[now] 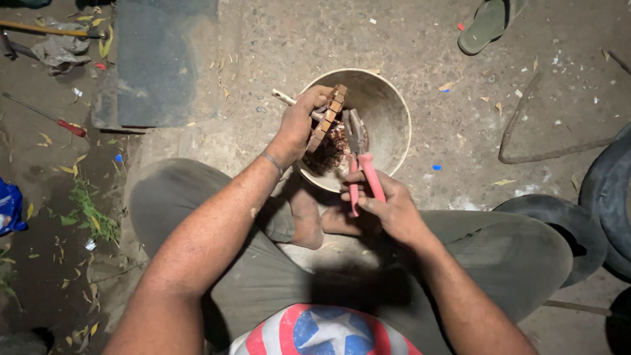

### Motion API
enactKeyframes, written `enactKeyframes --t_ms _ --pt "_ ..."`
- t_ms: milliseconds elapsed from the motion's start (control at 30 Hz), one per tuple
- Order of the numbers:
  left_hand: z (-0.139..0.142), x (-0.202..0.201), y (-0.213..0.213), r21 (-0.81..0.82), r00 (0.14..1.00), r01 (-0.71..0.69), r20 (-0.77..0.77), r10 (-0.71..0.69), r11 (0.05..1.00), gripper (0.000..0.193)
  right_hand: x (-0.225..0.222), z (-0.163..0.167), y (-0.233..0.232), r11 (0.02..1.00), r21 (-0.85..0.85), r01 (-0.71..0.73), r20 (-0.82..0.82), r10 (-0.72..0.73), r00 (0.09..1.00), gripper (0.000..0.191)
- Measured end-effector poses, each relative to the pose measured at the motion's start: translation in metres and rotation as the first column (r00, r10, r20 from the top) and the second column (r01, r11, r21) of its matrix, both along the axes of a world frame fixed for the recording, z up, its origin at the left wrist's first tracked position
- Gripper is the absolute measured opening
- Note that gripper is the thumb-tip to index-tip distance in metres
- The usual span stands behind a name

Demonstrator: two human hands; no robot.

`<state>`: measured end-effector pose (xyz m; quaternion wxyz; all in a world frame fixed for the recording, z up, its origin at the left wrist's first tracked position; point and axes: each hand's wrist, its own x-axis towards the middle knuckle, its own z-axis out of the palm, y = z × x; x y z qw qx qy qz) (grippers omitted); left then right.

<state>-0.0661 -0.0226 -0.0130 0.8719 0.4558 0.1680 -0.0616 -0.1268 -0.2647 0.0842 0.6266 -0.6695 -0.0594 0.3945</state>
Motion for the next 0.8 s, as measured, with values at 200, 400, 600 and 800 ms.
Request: enactKeyframes --t_ms 200,400,600,800 --pt "0.004 0.001 0.004 0.256 0.988 0.051 0.126 -0.086 0.965 0.035 0.002 0.003 -0.01 0.993 -0.11 -0.049 0.151 0.066 0.986 0.039" --pt "0.009 0.007 0.017 0.383 0.936 0.206 0.193 -0.296 0.901 0.035 0.013 0.015 -0.028 0.977 -0.169 -0.134 0.226 0.17 0.959 0.04" --pt "-0.009 0.016 0.026 0.478 0.861 0.261 0.276 -0.426 0.838 0.035 0.014 0.015 -0.032 0.969 -0.193 -0.152 0.232 0.196 0.953 0.032" --pt "-0.006 0.022 0.028 0.424 0.881 0.264 0.259 -0.396 0.866 0.034 0.016 0.019 -0.014 0.985 -0.147 -0.086 0.2 0.115 0.973 0.036"
